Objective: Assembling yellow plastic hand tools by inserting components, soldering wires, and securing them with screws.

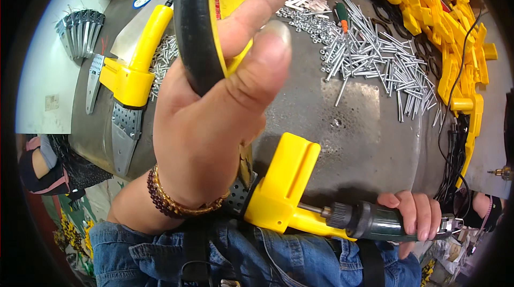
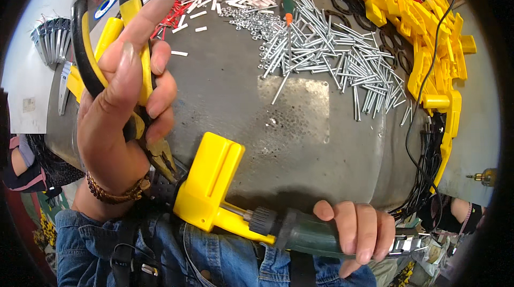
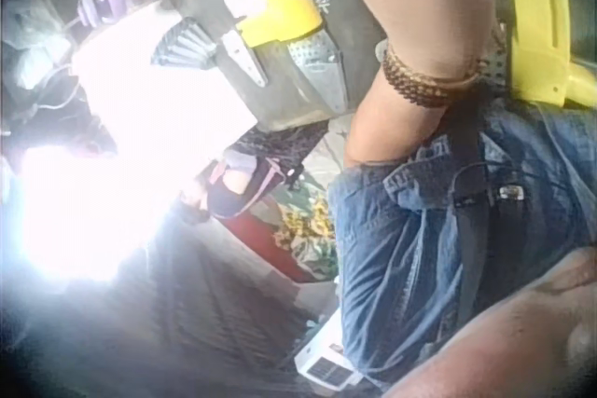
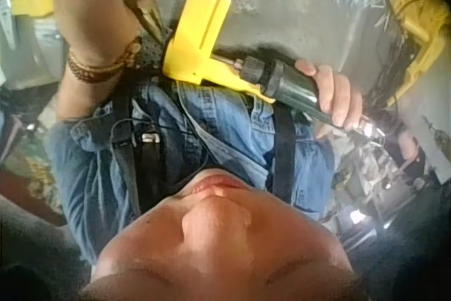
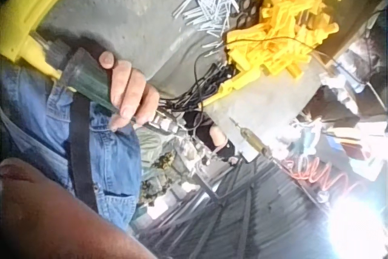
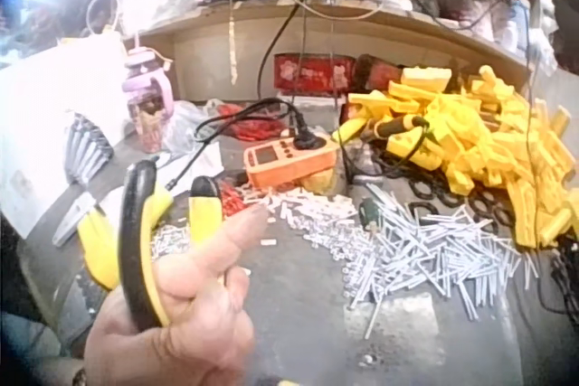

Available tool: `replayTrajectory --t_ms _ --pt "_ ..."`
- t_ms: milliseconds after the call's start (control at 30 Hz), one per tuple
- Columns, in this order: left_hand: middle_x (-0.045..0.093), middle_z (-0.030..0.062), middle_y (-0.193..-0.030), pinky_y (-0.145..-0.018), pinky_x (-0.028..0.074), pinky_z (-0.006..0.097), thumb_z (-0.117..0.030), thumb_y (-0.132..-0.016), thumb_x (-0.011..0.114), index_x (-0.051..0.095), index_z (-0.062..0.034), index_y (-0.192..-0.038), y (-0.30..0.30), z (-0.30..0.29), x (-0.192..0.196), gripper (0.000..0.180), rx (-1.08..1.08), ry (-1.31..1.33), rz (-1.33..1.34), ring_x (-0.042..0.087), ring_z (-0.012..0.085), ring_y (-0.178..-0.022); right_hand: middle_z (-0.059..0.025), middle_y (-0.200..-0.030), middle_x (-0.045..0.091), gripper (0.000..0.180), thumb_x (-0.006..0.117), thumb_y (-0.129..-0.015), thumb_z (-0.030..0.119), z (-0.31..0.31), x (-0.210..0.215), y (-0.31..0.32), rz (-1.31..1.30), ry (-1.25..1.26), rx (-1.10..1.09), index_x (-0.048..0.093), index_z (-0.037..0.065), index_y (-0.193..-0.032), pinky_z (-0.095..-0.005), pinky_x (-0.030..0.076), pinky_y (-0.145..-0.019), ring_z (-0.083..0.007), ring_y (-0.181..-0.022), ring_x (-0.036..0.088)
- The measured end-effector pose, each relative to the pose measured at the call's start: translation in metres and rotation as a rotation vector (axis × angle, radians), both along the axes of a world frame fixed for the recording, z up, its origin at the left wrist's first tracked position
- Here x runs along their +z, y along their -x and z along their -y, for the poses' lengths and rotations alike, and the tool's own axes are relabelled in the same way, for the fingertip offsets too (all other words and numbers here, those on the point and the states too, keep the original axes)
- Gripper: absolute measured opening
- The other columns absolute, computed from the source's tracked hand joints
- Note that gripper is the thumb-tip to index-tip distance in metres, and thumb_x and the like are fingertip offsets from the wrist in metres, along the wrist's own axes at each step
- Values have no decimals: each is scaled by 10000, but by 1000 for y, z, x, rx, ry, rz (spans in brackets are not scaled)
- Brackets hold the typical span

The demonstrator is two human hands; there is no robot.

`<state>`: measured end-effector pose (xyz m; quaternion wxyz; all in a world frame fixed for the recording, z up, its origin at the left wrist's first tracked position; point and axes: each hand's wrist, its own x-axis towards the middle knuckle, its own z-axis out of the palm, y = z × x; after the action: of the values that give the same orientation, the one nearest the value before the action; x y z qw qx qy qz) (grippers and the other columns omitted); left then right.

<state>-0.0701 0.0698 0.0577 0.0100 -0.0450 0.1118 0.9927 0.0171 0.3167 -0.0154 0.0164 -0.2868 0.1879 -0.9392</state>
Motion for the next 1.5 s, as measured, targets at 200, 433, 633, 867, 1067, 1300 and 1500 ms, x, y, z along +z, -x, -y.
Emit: replayTrajectory --t_ms 200,433,633,867,1067,1300,1500 --pt "419 13 -1004 -480 301 159 -452 -963 527 359 2 -1481 8 8 1 710 -103 1184 -135 408 27 -698 28 -986 623 450 763 -686 -154 2 2 -3 39 -5 -61 609 190 -932 -406 300 -1040 -141 -962 565" --pt "473 34 -1008 -503 381 193 -320 -952 547 421 -12 -1437 8 19 3 587 -94 1089 -103 477 53 -691 80 -1034 589 493 845 -682 -67 0 8 6 -131 -106 50 622 226 -1010 -345 308 -1041 -103 -942 548" --pt "512 170 -1265 -830 551 401 -135 -1000 515 115 -121 -1559 -21 95 34 687 691 1308 -354 620 197 -881 -12 -795 674 192 714 -759 -38 -65 61 3 -347 99 157 585 105 -757 -274 414 -711 -123 -720 611" --pt "519 20 -905 -815 566 434 -291 -948 664 429 -165 -1190 -31 312 10 360 1226 960 164 545 137 -737 -132 -1061 534 726 691 -811 134 -178 100 2 240 -1343 -653 346 -4 -1434 -315 502 -725 -186 -795 589" --pt "526 266 -1272 -976 468 435 -437 -842 742 371 116 -1331 -19 463 -42 826 1099 1838 958 554 348 -1164 -119 -1277 558 618 673 -771 -12 -156 61 67 -224 -2160 -1576 483 13 -1359 -323 428 -968 -232 -1111 546" --pt "148 300 -1563 -1150 180 573 -405 -854 682 197 -40 -1538 -63 184 -56 914 359 2815 -214 153 466 -1448 -133 -1037 678 532 798 -712 307 27 91 5 -388 -1942 -234 638 61 -1156 -373 523 -766 -290 -882 661" --pt "333 236 -1504 -1135 284 440 -188 -849 676 363 -4 -1455 -43 153 -31 706 637 2401 -448 345 369 -1391 -82 -962 688 205 709 -711 117 21 75 10 -751 -2173 -817 643 120 -905 -374 501 -742 -265 -842 648"
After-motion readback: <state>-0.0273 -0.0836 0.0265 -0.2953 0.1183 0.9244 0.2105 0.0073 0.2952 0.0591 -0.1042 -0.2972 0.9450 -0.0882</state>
